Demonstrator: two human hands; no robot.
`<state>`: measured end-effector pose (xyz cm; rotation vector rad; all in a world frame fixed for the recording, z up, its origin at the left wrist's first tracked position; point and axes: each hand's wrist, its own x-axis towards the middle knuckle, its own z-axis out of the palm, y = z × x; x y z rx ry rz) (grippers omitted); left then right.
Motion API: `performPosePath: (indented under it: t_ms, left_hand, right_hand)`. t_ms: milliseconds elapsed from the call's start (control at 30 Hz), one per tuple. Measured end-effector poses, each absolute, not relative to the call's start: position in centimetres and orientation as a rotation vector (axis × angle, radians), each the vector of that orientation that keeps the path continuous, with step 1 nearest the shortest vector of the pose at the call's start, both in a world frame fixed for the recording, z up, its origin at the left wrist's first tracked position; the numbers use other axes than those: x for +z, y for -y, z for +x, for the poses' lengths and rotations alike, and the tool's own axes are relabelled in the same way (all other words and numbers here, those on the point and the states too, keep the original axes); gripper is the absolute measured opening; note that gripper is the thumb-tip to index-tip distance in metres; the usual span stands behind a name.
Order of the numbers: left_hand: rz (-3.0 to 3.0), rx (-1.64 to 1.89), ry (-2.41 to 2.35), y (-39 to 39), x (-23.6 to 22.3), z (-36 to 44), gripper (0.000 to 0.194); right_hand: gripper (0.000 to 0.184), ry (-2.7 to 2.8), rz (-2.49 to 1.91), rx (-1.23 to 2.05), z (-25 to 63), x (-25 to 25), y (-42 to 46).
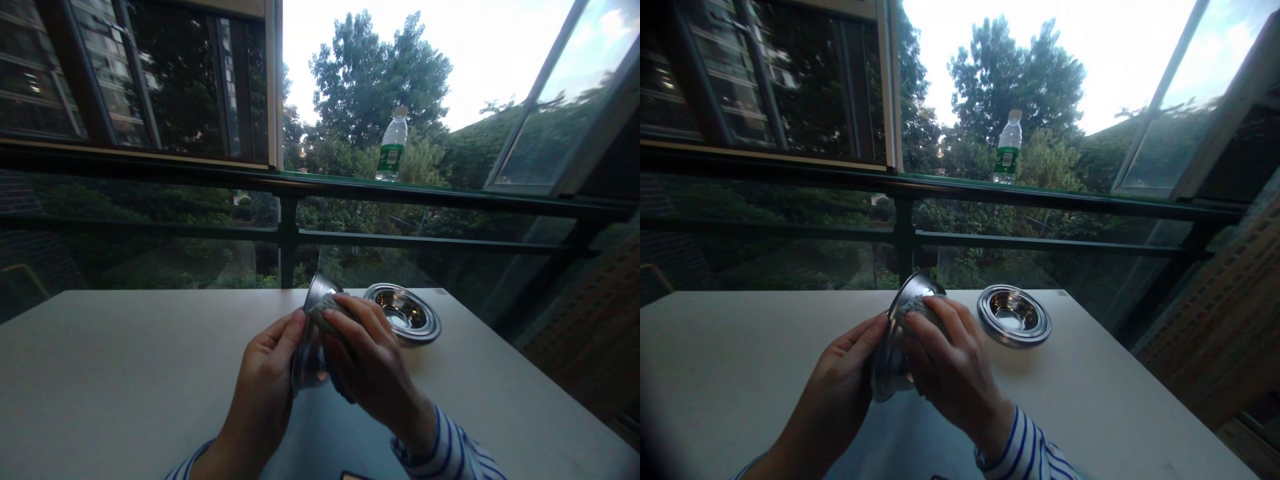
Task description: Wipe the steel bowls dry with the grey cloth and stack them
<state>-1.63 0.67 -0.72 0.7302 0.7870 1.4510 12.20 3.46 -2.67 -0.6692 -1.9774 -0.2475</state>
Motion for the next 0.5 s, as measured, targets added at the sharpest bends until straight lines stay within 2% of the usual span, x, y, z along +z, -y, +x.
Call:
performPosePath:
  t_ms: [333,500]
  left_hand:
    - [0.693,1.497,-0.824,-0.88,-0.71,-1.38,0.016]
    - [0.68,1.654,-0.842,-1.13,-0.58,-1.82,0.015]
  right_hand:
    - [0.038,2.065,-0.807,-0.233,12.17,-2.18,-3.22]
    - [0.039,2.263,-0.646,-0.27,11.9,-2.19,-2.71]
